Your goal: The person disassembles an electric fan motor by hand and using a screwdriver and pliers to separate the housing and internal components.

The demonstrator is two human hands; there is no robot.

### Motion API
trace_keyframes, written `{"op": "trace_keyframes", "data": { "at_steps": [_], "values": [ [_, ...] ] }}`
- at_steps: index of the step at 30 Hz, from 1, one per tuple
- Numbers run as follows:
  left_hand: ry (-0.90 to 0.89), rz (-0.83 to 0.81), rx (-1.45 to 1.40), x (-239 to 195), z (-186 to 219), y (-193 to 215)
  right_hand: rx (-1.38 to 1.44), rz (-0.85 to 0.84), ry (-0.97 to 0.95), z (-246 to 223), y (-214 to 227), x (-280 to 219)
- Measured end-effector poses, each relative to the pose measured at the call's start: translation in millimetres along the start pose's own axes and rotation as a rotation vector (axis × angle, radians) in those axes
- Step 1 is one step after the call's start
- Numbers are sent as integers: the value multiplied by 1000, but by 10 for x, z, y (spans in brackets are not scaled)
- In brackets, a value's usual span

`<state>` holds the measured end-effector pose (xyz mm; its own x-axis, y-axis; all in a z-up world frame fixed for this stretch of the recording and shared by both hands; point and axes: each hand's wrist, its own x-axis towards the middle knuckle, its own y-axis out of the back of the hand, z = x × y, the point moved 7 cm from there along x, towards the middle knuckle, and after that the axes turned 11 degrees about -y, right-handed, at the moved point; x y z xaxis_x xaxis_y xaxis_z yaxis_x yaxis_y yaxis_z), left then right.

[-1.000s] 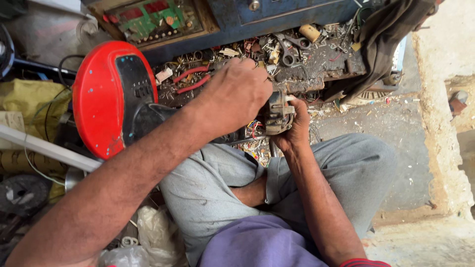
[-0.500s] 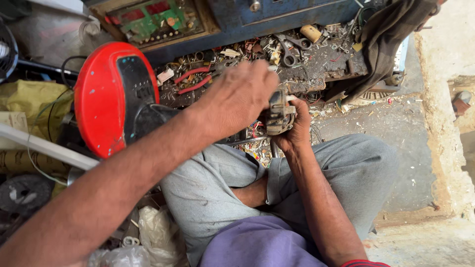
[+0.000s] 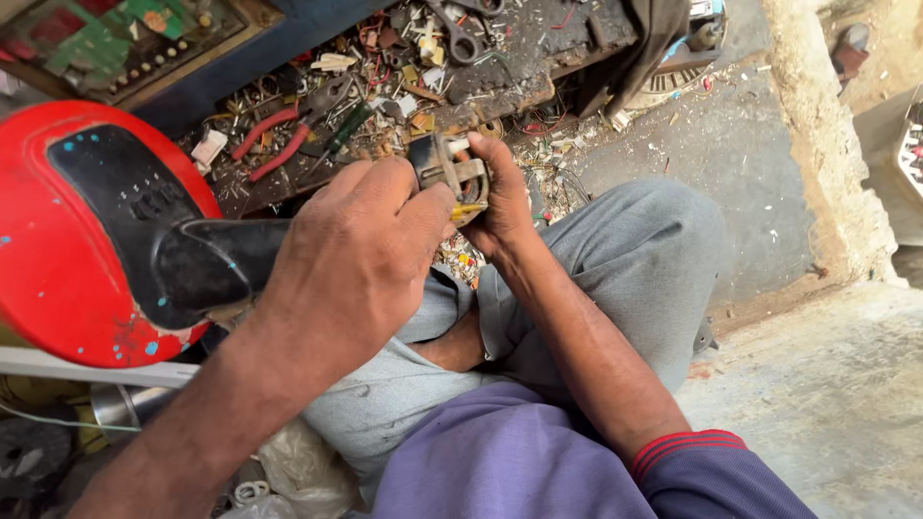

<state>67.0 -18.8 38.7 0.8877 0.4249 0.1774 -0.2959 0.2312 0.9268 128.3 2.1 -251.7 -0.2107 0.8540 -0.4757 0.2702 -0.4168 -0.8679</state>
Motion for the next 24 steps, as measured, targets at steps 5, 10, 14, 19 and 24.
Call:
{"op": "trace_keyframes", "data": {
  "at_steps": [5, 10, 14, 19, 24],
  "values": [
    [-34, -47, 122, 47, -14, -121, 12, -11, -8, -6, -66, -27],
    [-39, -42, 122, 52, -21, -130, 25, 30, 8, -14, -31, -15],
    [-61, -63, 182, 72, -1, -132, 33, 14, 20, -18, -52, -21],
    [-91, -76, 189, 64, 28, -161, 37, 39, 42, -27, -39, -25],
    [-107, -95, 206, 59, 23, -204, 35, 30, 38, -35, -66, -46]
  ]
}}
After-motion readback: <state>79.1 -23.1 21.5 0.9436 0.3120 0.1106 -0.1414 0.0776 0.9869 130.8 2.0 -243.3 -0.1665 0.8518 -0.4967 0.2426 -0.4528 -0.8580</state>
